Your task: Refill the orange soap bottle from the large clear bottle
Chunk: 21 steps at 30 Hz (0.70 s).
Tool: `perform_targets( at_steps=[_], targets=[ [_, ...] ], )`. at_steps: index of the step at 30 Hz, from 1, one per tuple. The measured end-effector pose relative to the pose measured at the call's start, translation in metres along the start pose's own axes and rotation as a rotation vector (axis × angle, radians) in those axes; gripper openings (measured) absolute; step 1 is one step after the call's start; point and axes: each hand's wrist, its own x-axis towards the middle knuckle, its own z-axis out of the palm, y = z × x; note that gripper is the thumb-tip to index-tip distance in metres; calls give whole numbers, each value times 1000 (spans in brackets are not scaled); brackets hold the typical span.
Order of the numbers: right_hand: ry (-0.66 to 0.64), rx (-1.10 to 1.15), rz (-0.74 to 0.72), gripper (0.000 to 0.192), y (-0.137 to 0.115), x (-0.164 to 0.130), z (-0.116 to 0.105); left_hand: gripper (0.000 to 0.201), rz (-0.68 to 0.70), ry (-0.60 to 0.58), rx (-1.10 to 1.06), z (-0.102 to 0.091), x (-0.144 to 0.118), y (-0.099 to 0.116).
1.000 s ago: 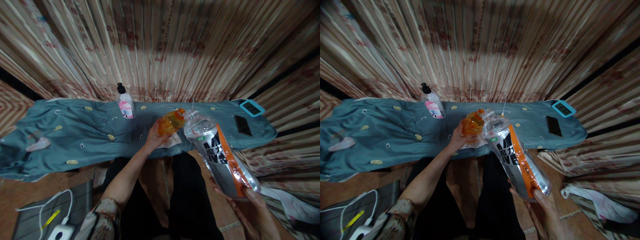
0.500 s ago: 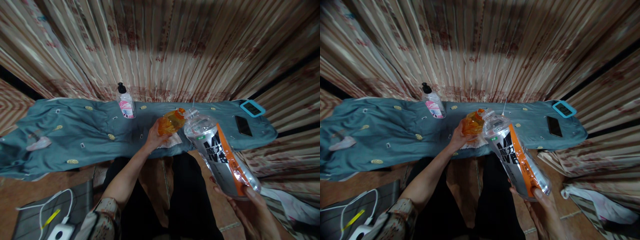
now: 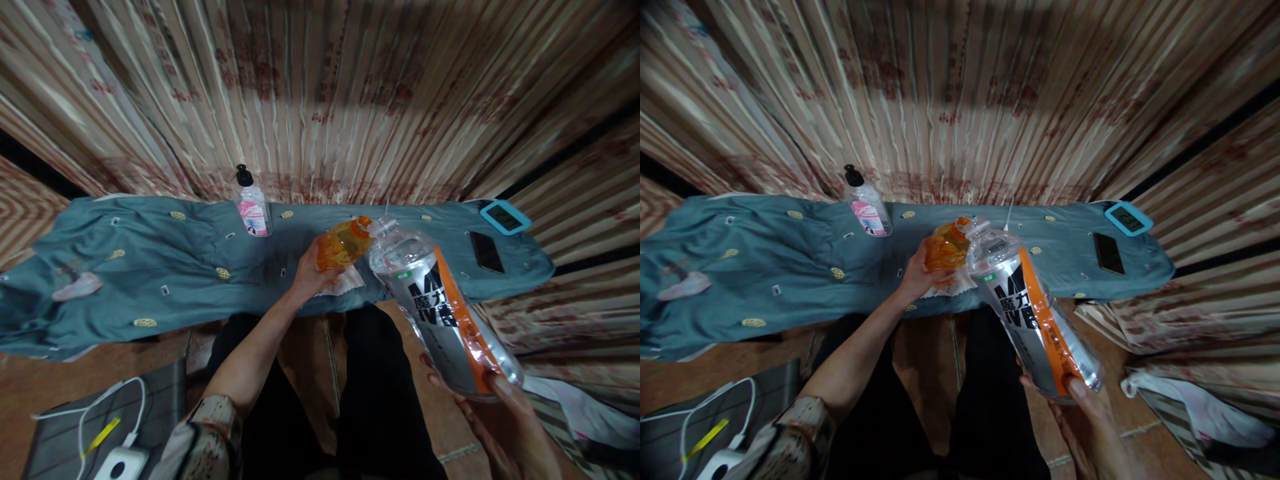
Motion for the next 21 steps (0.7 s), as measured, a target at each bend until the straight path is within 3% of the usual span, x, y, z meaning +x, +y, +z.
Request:
perform_targets(
  at_steps=[4, 11, 17, 21],
  targets=[
    [-16, -35, -11, 89, 1, 1, -1, 78, -28, -27, -75, 0, 0, 1],
    [35, 42, -3, 63, 0, -3, 4, 80, -34, -5, -80, 2, 0, -2],
    [37, 32, -4, 78, -1, -4, 6, 81, -51, 1, -93, 3, 0, 1],
    [27, 19, -15, 75, -1, -5, 6, 79, -62, 8, -82, 3, 0, 5]
  ],
)
